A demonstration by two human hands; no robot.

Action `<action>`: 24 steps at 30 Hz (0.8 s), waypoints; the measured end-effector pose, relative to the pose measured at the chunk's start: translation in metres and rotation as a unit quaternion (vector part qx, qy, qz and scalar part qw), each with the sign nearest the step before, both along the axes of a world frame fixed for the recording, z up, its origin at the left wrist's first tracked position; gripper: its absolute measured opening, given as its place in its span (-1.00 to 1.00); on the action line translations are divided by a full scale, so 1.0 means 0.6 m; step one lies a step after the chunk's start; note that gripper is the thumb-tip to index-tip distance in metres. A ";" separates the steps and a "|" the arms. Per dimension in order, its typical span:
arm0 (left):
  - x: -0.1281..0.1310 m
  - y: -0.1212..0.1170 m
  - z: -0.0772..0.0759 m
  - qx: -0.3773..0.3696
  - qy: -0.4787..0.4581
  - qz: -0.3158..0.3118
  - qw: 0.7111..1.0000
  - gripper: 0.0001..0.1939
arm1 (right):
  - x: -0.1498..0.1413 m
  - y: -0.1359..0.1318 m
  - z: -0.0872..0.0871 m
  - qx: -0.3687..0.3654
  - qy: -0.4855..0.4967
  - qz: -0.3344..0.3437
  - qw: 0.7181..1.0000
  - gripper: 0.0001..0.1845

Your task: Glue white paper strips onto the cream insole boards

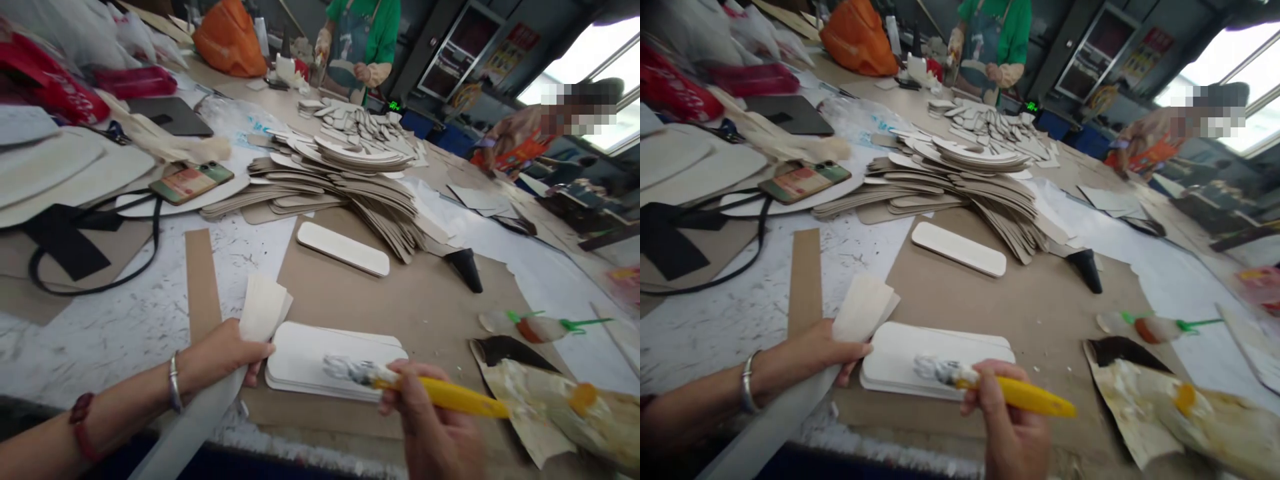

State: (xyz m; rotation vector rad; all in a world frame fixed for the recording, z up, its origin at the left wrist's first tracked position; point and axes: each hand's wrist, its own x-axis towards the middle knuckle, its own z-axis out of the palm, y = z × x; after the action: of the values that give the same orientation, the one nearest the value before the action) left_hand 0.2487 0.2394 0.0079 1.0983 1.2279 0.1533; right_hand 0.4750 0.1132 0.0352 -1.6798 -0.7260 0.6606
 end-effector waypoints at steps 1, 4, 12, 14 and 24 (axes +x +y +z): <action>0.001 0.000 0.005 0.000 -0.001 -0.001 1.000 -0.65 | -0.033 0.015 -0.010 0.000 0.037 0.018 0.999 -0.64; 0.001 0.002 0.013 -0.001 -0.003 -0.004 1.000 -0.67 | -0.082 0.041 -0.030 -0.005 0.052 0.050 0.997 -0.64; 0.001 0.003 -0.007 -0.025 -0.025 0.015 0.999 -0.72 | -0.102 0.041 -0.012 -0.032 -0.010 0.002 0.999 -0.66; 0.000 0.002 -0.014 -0.024 -0.031 0.014 0.999 -0.72 | -0.116 0.045 -0.011 -0.029 0.007 0.002 1.000 -0.67; -0.002 0.007 0.000 -0.007 -0.007 -0.006 1.000 -0.70 | -0.032 0.011 -0.012 -0.091 -0.158 -0.078 0.980 -0.59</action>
State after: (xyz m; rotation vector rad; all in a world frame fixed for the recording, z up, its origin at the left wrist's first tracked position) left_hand 0.2474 0.2437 0.0080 1.0909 1.2083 0.1435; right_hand 0.4557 0.1197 0.0282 -2.0156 -0.7641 0.3601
